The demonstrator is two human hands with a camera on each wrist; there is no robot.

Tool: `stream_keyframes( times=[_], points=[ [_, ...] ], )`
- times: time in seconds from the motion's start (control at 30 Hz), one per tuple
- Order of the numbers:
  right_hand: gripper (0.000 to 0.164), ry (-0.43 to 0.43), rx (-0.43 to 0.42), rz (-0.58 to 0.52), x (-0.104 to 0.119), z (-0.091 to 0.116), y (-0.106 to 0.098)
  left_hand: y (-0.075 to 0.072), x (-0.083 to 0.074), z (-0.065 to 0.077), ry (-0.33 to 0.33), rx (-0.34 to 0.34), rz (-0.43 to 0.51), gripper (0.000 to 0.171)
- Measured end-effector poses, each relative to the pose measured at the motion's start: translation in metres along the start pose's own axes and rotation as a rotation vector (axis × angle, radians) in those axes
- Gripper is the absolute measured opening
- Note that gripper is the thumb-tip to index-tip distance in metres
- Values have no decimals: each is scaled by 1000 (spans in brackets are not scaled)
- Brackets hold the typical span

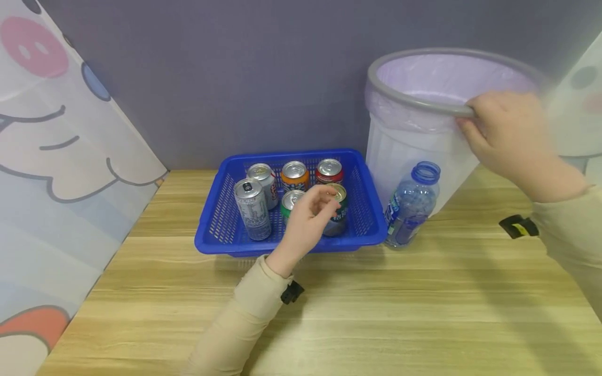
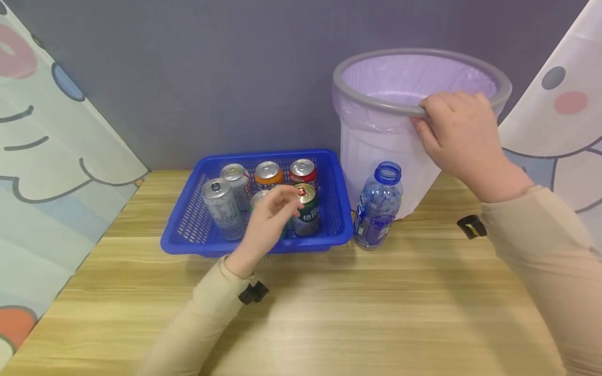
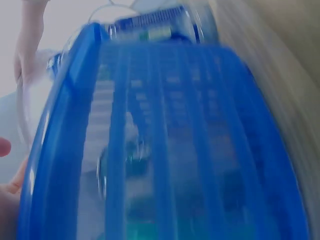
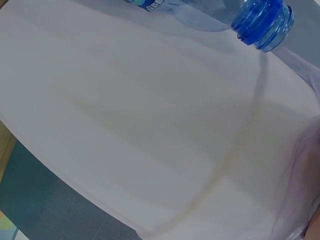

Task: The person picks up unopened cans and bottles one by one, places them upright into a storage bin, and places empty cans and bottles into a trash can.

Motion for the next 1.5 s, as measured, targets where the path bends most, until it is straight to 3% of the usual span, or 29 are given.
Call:
stream_keyframes(
  times=[0.3, 0.53, 0.97, 1.23, 1.5],
  points=[
    [23, 51, 46, 22, -2, -1, 3, 65, 1, -26, -165, 75, -26, 37],
    [23, 41, 23, 25, 1, -2, 4, 96, 1, -36, -212, 84, -124, 57],
    [25, -26, -90, 25, 6, -3, 4, 117, -3, -47, -149, 37, -355, 78],
    [26, -48, -177, 8, 5, 1, 2, 128, -3, -52, -156, 1, -441, 83],
    [26, -31, -191, 13, 5, 1, 2, 130, -6, -53, -174, 4, -489, 84]
  ],
)
Point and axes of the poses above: each hand's wrist, its own z-axis away from the middle knuckle, its own y-axis out of the palm, x = y × z, the point moved 8 cm from there along -z, towards the middle knuckle, and after that the axes turned 5 degrees about -y, right-handed, at the moved point
